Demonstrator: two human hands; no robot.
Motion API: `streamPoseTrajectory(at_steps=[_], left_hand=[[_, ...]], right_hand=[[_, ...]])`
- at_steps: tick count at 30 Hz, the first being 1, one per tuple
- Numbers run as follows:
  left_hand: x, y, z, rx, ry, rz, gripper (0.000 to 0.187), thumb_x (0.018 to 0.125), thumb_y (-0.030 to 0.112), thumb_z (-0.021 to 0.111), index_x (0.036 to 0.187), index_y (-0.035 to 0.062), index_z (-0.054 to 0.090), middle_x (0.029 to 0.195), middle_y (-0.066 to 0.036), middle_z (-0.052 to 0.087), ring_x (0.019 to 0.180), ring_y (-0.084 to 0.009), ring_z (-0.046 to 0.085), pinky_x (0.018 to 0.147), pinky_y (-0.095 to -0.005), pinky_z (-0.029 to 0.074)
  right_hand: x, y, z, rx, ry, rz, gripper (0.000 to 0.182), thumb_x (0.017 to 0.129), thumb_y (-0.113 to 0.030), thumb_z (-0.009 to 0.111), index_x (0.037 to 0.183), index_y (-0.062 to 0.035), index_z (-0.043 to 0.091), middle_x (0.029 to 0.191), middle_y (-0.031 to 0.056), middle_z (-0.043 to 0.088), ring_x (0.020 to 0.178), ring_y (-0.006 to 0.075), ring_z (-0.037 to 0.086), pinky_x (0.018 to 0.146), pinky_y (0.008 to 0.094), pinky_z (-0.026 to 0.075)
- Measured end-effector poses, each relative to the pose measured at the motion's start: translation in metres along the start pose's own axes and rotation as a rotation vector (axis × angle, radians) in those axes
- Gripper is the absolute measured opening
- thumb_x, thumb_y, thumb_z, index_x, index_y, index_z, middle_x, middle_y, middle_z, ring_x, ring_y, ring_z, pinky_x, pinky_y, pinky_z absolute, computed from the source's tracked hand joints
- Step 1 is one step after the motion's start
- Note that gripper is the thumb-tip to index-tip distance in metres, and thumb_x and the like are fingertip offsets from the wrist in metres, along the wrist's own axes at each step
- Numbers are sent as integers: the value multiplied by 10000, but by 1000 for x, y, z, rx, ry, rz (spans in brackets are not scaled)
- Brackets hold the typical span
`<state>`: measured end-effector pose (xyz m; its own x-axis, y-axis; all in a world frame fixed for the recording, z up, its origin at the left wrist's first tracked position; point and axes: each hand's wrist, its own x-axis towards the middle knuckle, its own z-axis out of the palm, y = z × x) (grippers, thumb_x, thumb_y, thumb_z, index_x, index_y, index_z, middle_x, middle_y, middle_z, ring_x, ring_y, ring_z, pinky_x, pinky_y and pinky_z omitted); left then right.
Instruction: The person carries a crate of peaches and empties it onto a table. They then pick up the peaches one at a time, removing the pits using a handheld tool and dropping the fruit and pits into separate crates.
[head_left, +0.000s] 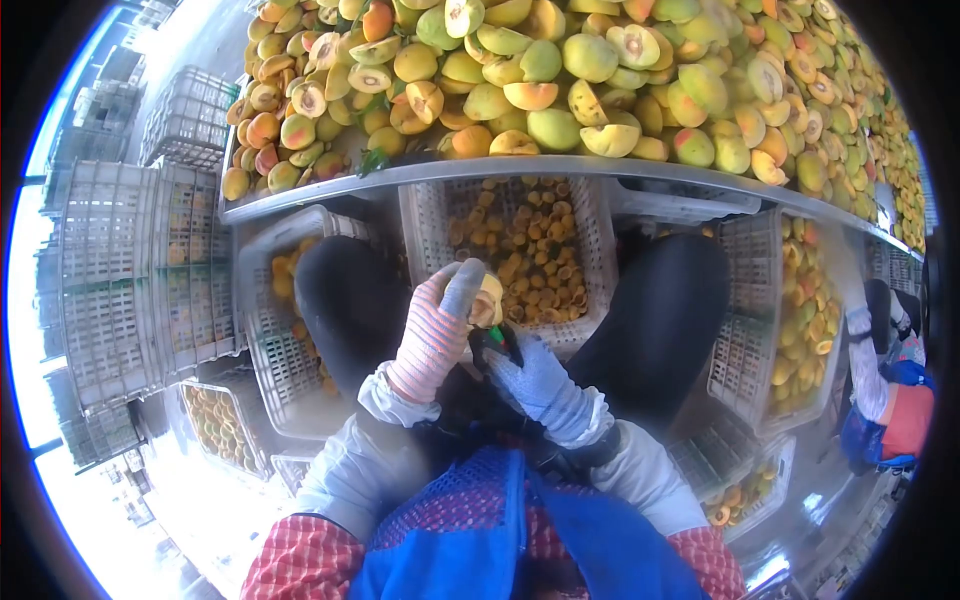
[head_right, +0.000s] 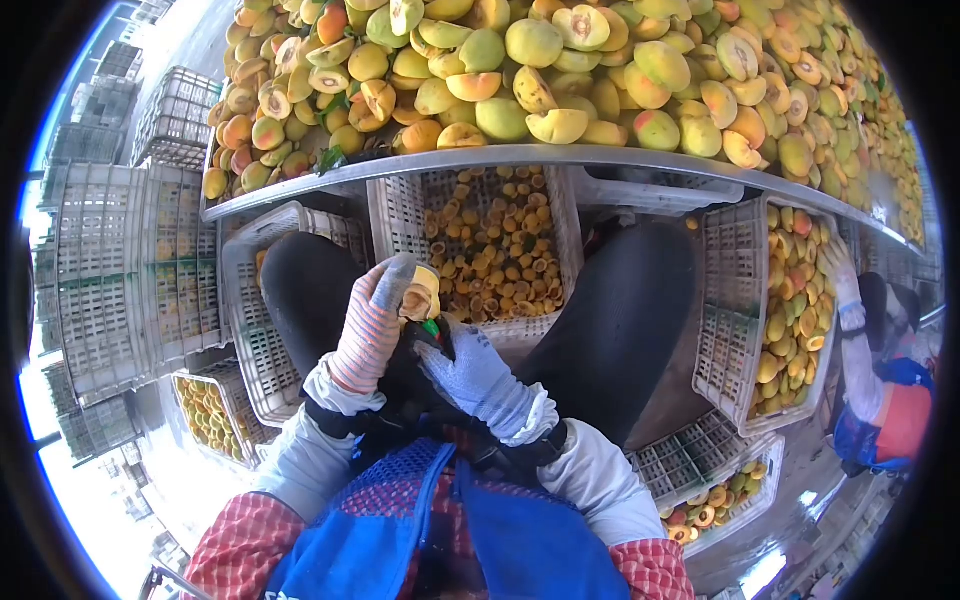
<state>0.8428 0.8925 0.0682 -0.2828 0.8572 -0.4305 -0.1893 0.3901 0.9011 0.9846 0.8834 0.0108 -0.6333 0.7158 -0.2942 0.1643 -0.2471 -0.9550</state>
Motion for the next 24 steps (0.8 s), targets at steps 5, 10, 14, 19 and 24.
streamPoseTrajectory(at_steps=[5,10,14,19,24], left_hand=[[2,3,-10,118,-92,-77,434,922,406,578,994,-19,618,799,-20,617,712,-68,544,641,-221,453],[2,-7,-11,150,-133,88,411,923,405,576,996,3,627,817,-36,635,745,-82,572,675,-236,481],[2,-12,-9,109,-137,99,421,939,421,547,1010,13,628,859,-32,627,743,-72,557,671,-222,456],[15,-45,-21,121,-225,99,417,939,420,547,1000,16,629,844,-29,621,760,-80,559,699,-238,457],[9,-41,-8,-272,-238,-130,440,917,469,562,985,40,635,813,-19,606,737,-102,566,679,-265,470]], right_hand=[[-16,-35,-5,750,-116,366,274,936,-327,563,1058,-86,516,645,7,504,490,106,455,416,238,354],[-13,-25,-9,1269,-561,372,380,964,-473,458,919,-97,495,570,-14,422,389,76,351,330,230,300],[-5,-11,0,1741,-800,501,442,985,-492,373,835,-89,479,540,-10,390,367,85,337,303,235,304],[-5,-7,8,2016,-878,497,446,991,-480,367,826,-76,459,544,-14,394,382,80,371,317,229,309],[-3,-9,14,2115,-990,309,429,990,-468,378,821,-80,446,543,-16,426,389,68,413,333,235,342]])
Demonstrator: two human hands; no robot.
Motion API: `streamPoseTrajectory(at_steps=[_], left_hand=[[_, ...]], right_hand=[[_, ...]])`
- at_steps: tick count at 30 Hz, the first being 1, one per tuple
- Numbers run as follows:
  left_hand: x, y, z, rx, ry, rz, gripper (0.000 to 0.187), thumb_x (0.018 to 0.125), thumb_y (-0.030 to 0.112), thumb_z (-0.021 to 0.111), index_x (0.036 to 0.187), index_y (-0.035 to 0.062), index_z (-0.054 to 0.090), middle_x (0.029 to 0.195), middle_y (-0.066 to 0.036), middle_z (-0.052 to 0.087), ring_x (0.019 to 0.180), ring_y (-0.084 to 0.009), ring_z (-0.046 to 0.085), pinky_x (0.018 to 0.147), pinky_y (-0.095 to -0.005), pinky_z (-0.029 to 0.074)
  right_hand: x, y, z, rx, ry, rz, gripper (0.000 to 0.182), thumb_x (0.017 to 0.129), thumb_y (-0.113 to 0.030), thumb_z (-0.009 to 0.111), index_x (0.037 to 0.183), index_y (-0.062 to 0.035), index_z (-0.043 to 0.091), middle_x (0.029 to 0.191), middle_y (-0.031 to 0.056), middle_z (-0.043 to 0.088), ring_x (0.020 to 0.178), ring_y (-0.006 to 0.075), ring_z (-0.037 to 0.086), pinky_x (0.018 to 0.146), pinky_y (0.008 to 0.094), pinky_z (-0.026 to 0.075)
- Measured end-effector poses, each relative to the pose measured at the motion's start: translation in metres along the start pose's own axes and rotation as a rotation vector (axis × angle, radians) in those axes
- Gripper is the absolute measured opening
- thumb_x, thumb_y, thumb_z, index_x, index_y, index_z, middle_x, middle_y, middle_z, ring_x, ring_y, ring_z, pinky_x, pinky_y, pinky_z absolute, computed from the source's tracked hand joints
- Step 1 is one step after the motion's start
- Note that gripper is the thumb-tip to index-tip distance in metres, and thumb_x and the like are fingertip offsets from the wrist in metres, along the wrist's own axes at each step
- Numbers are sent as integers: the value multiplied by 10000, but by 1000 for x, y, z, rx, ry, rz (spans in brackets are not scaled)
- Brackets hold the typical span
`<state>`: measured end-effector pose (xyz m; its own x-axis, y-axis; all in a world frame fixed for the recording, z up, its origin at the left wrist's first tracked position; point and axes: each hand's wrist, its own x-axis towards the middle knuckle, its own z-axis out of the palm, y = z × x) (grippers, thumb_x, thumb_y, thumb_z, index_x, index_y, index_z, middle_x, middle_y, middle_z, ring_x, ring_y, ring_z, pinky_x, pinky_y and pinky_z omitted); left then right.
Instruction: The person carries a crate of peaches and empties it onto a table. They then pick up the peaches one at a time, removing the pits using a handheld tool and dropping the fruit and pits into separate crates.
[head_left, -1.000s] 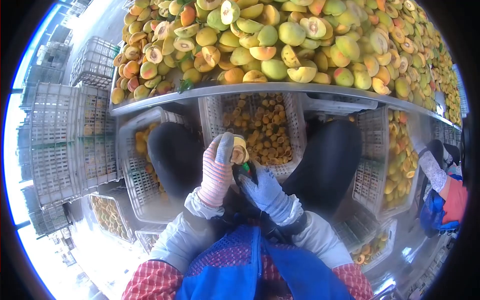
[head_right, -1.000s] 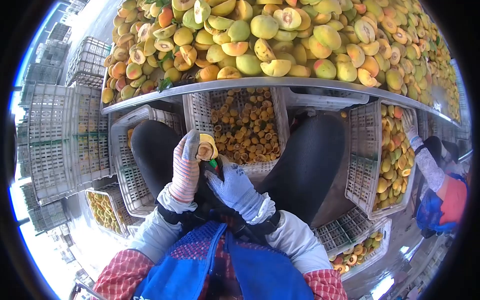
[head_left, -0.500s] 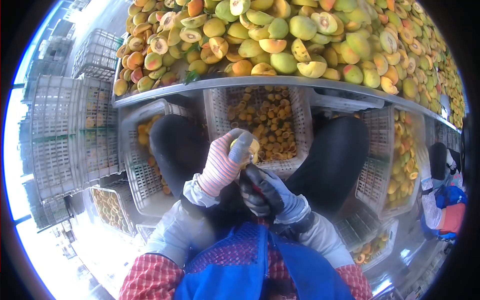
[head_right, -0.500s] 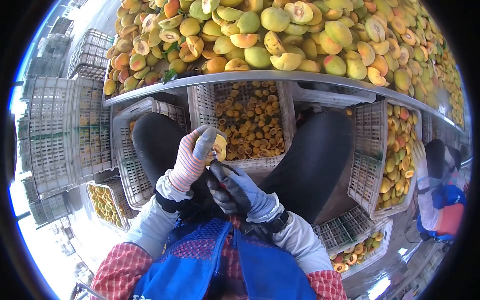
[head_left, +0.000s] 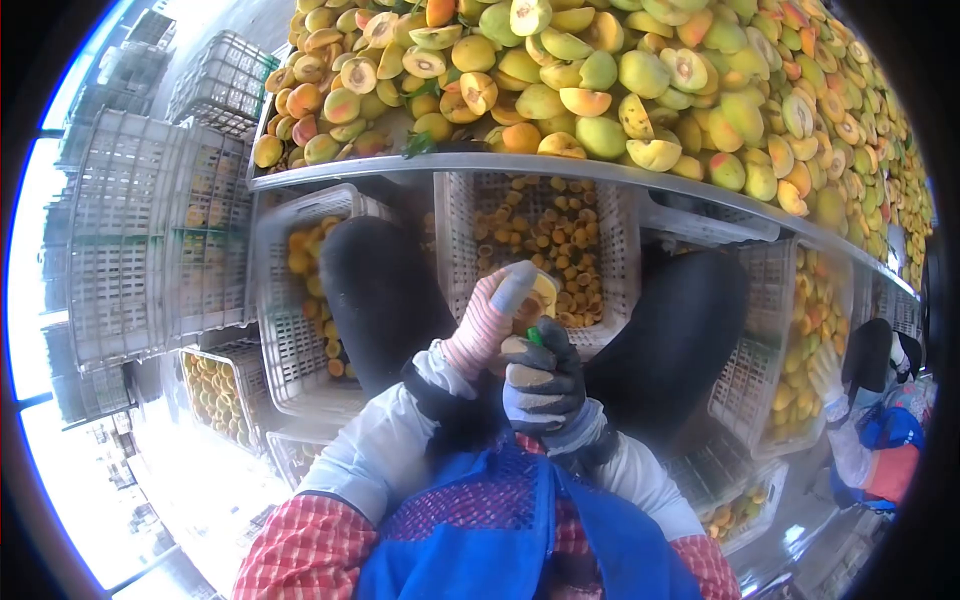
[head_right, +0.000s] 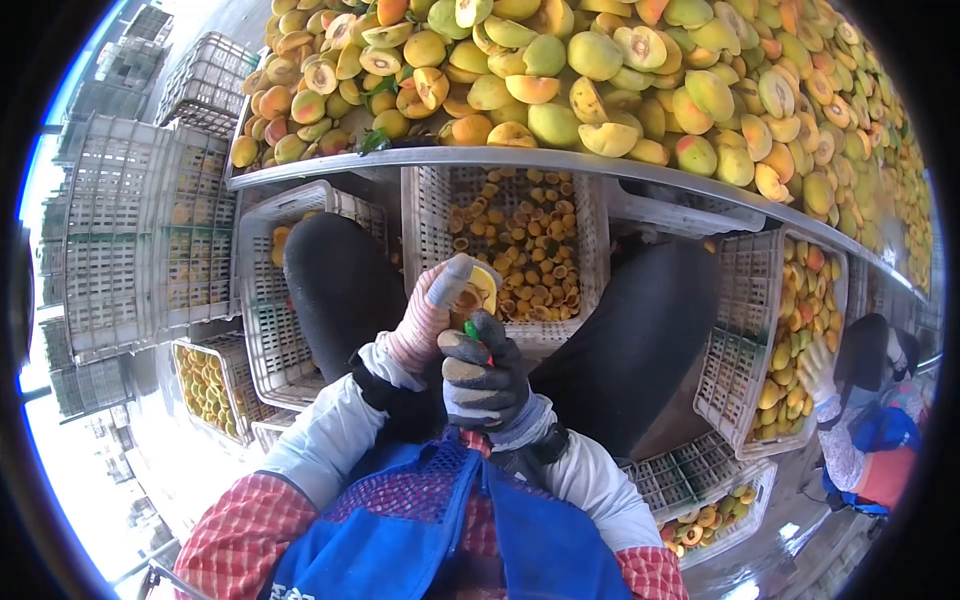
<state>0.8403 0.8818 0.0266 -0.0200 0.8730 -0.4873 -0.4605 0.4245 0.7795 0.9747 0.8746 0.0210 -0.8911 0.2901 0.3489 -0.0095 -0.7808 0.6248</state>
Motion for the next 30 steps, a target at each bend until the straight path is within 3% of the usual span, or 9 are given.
streamPoseTrajectory(at_steps=[5,7,10,14,17,22,26,28,30], left_hand=[[-9,-5,6,-267,363,-114,414,918,494,537,980,91,610,808,-14,611,688,-99,580,645,-260,489],[-24,17,-22,-90,409,409,403,929,463,536,1002,73,608,910,-33,612,829,-122,596,737,-295,505],[-46,88,-91,248,698,703,420,958,412,506,1058,13,591,981,-68,618,886,-154,608,804,-295,507],[-36,140,-156,1766,1053,-87,410,868,387,608,1155,94,608,990,-164,652,940,-301,634,821,-391,489],[10,178,-140,1553,915,285,528,816,427,642,1239,119,570,1127,-169,615,1044,-351,588,876,-415,468],[129,206,-163,1775,1048,58,735,714,430,703,1320,97,456,1306,-189,484,1086,-328,572,921,-417,450],[130,215,-178,1427,870,256,629,706,328,718,1232,45,520,1188,-221,581,1048,-370,585,882,-428,465],[104,196,-162,1132,681,572,558,760,187,667,1256,-8,501,1057,-167,629,921,-268,624,803,-357,497],[56,189,-97,700,454,333,557,746,59,550,1297,15,490,1054,-92,589,704,-107,559,596,-205,475]], right_hand=[[0,-15,6,-187,-43,-100,410,999,-446,365,820,-86,448,553,-16,419,402,76,406,374,257,370],[-9,-20,-7,-179,112,-185,426,1000,-458,358,875,-78,506,563,-21,382,412,80,370,391,257,350],[-12,-29,-17,-242,277,-191,452,994,-480,359,958,-83,571,569,-22,347,419,87,327,399,249,318],[-11,-36,-14,-306,337,-205,470,988,-491,371,984,-72,583,593,-17,343,458,83,328,409,237,297],[-8,-47,-21,-312,454,-250,448,974,-504,404,948,-95,584,590,-28,357,450,75,313,386,230,265],[0,-58,-17,-465,708,-341,429,953,-516,451,901,-111,584,586,-39,380,446,73,324,391,235,284],[11,-58,-9,-618,1022,-504,443,925,-539,498,942,-105,587,606,-30,431,468,87,387,423,231,329],[25,-53,13,-701,1135,-524,460,919,-541,508,1000,-94,581,622,-19,457,482,96,412,445,229,351],[32,-48,22,-866,1140,-538,484,916,-542,514,1048,-80,572,644,-7,479,501,101,432,461,231,368]])
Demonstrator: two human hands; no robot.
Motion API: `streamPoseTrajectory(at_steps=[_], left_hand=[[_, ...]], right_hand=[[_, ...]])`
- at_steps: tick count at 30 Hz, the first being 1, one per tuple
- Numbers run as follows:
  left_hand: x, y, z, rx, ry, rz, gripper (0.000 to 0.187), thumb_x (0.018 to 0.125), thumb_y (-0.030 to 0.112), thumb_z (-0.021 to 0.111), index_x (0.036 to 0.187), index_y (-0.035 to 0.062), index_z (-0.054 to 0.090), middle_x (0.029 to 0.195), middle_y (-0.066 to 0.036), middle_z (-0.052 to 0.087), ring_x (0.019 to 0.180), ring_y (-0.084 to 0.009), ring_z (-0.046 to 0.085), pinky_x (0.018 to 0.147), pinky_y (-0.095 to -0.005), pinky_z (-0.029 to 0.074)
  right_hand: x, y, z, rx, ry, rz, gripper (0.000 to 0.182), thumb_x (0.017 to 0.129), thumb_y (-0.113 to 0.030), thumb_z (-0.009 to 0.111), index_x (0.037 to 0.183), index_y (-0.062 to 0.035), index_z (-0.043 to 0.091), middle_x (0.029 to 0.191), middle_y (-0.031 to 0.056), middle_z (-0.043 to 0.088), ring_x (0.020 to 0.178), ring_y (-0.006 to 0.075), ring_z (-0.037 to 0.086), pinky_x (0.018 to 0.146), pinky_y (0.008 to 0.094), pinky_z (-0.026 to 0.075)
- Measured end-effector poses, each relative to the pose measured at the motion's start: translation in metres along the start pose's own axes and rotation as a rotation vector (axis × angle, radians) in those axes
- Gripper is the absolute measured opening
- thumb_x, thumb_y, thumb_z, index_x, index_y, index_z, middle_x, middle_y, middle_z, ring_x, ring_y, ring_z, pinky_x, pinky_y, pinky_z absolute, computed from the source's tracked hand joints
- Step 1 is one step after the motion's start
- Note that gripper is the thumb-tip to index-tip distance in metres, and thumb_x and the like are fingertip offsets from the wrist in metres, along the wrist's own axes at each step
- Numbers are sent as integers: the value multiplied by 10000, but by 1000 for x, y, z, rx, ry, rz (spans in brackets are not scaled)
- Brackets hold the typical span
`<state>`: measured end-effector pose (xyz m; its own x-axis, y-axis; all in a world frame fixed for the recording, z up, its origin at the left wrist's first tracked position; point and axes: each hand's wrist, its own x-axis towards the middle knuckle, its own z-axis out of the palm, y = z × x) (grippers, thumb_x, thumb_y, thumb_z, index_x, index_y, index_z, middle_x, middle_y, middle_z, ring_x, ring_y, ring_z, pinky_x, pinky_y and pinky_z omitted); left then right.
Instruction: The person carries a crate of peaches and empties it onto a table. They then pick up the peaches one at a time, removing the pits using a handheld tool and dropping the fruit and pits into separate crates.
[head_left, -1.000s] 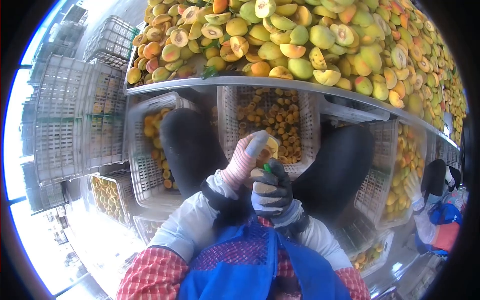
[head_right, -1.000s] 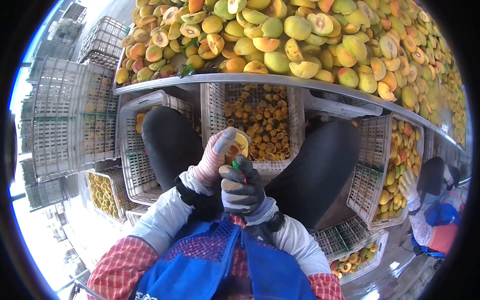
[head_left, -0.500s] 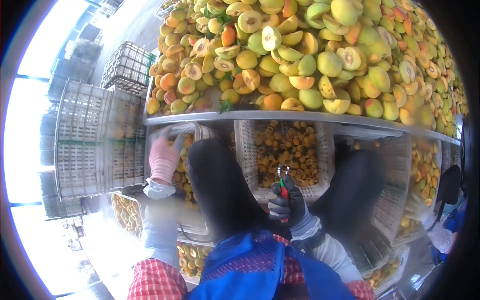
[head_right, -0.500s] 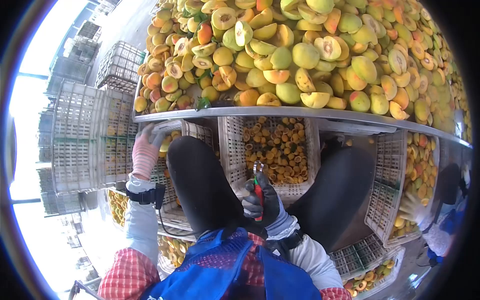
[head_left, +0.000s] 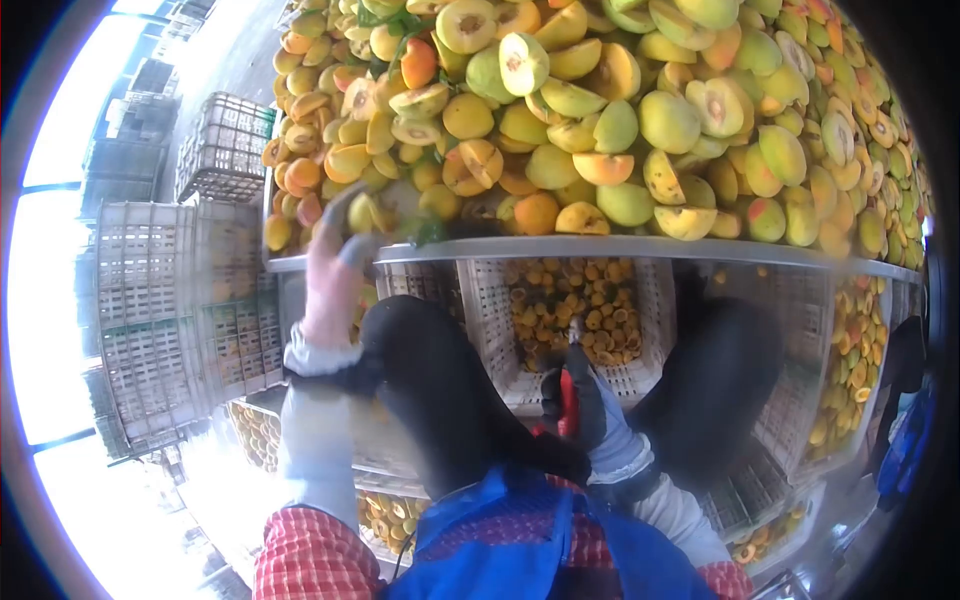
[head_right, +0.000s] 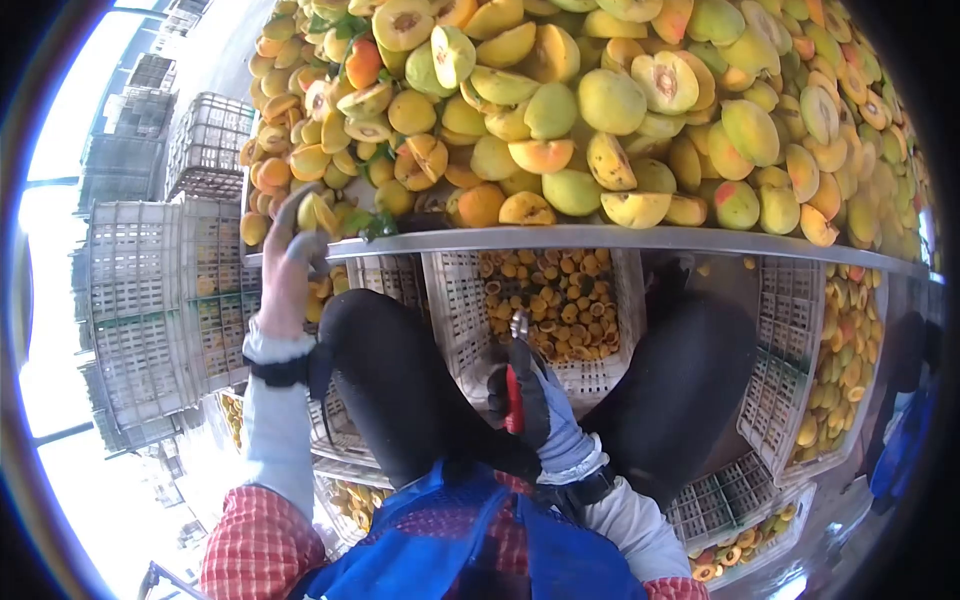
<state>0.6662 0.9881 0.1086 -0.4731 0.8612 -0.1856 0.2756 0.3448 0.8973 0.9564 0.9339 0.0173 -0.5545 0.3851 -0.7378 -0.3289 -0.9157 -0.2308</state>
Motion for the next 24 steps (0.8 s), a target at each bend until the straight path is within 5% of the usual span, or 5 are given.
streamPoseTrajectory(at_steps=[3,8,12,13,24], left_hand=[[-58,8,35,-416,-176,-199,662,671,72,535,1330,51,479,1096,-108,604,708,-103,583,517,-188,474],[-112,-15,92,-869,-443,-313,786,600,121,591,1358,-6,427,1132,-127,601,1037,-230,587,945,-348,457],[-135,-6,113,-940,-308,-289,611,834,403,624,1272,2,480,1094,-128,604,1031,-224,587,919,-337,462],[-140,-7,116,-848,-261,-258,651,891,554,509,1239,4,489,1087,-176,615,1001,-265,614,924,-380,480],[-165,-9,139,-694,-46,-175,486,915,459,565,1118,18,589,916,-65,623,842,-130,600,781,-263,488]], right_hand=[[-7,2,-4,-180,-243,-209,445,938,-424,548,1177,-48,539,742,11,544,576,92,503,468,239,410],[-21,13,10,-228,-310,-411,330,932,-186,530,1210,-10,505,945,150,621,709,194,612,549,324,478],[-26,12,9,-799,-168,-655,322,894,-188,562,1142,14,525,892,212,616,770,369,619,664,417,481],[-23,17,5,-841,-169,-719,311,893,-185,562,1132,12,531,883,209,618,771,375,617,663,418,479],[-46,26,1,-953,-96,-923,357,888,-222,589,1156,6,529,910,219,615,797,392,603,677,446,463]])
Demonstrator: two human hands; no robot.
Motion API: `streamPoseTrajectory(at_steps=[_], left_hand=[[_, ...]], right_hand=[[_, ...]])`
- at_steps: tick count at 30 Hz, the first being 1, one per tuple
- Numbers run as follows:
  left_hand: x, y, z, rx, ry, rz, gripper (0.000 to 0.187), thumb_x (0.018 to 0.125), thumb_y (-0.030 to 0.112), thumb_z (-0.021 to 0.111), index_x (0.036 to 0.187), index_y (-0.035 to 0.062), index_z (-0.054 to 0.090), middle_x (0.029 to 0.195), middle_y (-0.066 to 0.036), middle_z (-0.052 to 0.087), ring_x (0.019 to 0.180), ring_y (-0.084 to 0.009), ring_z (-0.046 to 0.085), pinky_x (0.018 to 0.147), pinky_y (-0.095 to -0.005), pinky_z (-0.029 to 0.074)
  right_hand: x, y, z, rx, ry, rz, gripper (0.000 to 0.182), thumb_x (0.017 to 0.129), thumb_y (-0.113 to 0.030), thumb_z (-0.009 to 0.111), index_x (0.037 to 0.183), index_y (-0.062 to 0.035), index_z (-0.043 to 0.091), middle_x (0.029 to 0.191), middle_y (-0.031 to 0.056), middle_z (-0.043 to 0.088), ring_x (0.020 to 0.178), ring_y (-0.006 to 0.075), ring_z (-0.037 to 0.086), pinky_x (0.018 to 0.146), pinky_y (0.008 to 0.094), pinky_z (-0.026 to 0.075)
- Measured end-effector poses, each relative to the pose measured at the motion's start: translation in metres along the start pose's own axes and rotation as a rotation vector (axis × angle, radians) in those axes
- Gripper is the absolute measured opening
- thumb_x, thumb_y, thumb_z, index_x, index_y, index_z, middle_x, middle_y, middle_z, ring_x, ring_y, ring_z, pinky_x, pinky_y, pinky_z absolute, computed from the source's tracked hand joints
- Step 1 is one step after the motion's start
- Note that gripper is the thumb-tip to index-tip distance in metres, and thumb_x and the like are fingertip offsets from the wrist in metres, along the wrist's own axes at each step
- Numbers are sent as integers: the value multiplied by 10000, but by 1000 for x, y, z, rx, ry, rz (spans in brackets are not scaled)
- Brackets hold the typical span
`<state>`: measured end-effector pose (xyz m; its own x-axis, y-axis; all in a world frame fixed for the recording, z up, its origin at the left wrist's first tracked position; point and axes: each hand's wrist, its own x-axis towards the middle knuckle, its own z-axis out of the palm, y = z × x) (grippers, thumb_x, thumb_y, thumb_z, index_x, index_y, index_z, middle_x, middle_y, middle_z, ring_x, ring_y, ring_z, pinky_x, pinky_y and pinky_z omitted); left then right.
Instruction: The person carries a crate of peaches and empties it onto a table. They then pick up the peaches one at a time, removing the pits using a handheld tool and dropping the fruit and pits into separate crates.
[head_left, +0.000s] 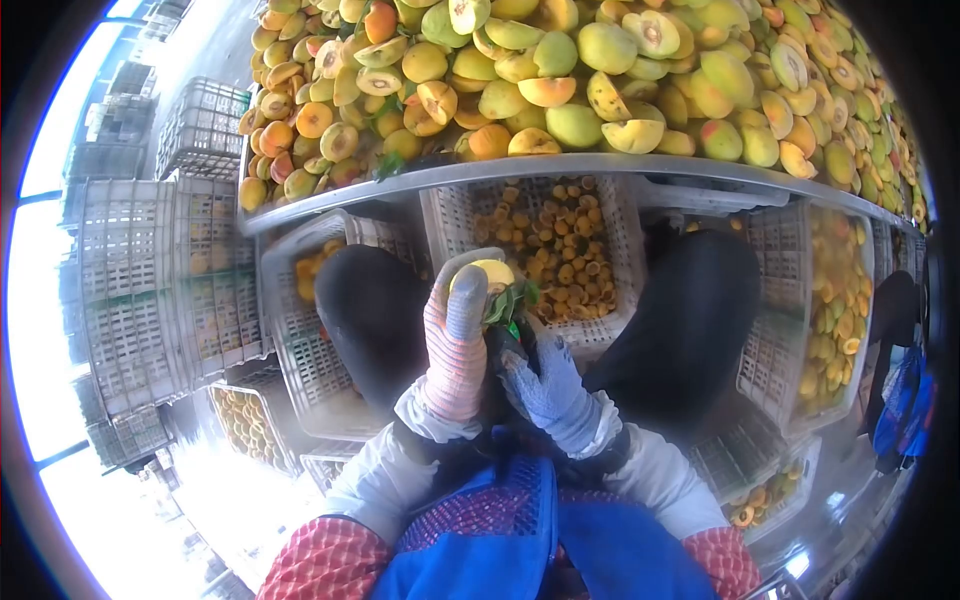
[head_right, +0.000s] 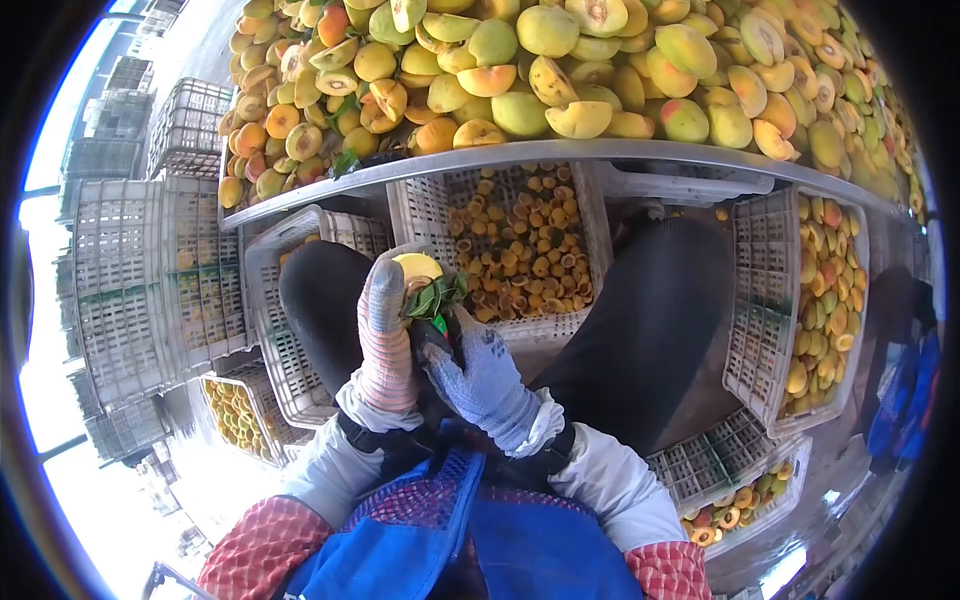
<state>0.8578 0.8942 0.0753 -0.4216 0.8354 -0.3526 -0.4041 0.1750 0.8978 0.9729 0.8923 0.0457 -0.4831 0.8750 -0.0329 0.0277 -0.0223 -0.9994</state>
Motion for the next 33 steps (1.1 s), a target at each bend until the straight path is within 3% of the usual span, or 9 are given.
streamPoseTrajectory(at_steps=[8,11,14,17,20,23,26,29,33], left_hand=[[-1,-5,-7,121,-37,-43,436,905,452,565,995,28,618,829,-50,648,750,-145,634,684,-267,507],[3,-5,-12,104,-60,-157,386,907,410,580,977,33,624,831,-38,644,742,-123,623,666,-251,501],[0,-1,-8,90,-52,-198,402,902,364,595,1051,-9,622,841,-26,602,763,-82,527,719,-238,437],[4,-7,-9,135,-48,-208,408,899,348,600,1066,-24,613,849,-18,596,790,-77,516,735,-234,427],[10,-5,-14,218,-107,-225,414,900,341,598,1078,-32,609,865,-11,589,809,-72,501,740,-233,417],[13,5,-23,411,-232,-363,396,900,339,597,1053,-26,610,869,1,580,810,-70,492,736,-236,414],[8,0,-22,328,-163,-277,319,911,327,592,1013,29,637,851,19,614,781,-60,550,715,-206,434],[2,-8,-16,165,-84,-248,335,898,332,594,985,9,622,840,4,577,792,-69,489,729,-230,404],[3,-15,-9,160,-74,-159,335,899,349,584,986,28,627,830,-8,579,778,-80,492,727,-233,399]], right_hand=[[-5,3,-9,78,-123,78,354,873,-224,608,1126,17,551,862,217,613,764,376,602,657,425,462],[-8,7,-14,152,-179,189,330,864,-220,624,1087,17,564,836,210,611,736,361,596,644,407,459],[-18,28,-7,101,-164,206,295,865,-209,625,1054,11,570,824,197,609,718,334,595,635,393,456],[-18,32,-5,62,-116,154,280,872,-217,624,1038,2,572,803,174,610,714,300,597,635,382,456],[-19,36,-7,228,-124,295,266,880,-217,624,1027,-2,572,774,139,612,675,242,594,609,356,457],[-13,22,-21,296,-271,547,246,883,-207,625,1008,-2,575,727,99,606,632,176,582,573,329,455],[-23,42,-2,262,-140,328,227,886,-194,618,992,3,577,692,69,592,605,123,562,543,304,446],[-27,47,3,382,-110,395,239,883,-204,624,980,9,577,675,65,590,598,115,555,538,305,444],[-23,44,2,341,-69,302,265,869,-212,626,992,18,576,721,129,614,636,236,598,575,366,453]])
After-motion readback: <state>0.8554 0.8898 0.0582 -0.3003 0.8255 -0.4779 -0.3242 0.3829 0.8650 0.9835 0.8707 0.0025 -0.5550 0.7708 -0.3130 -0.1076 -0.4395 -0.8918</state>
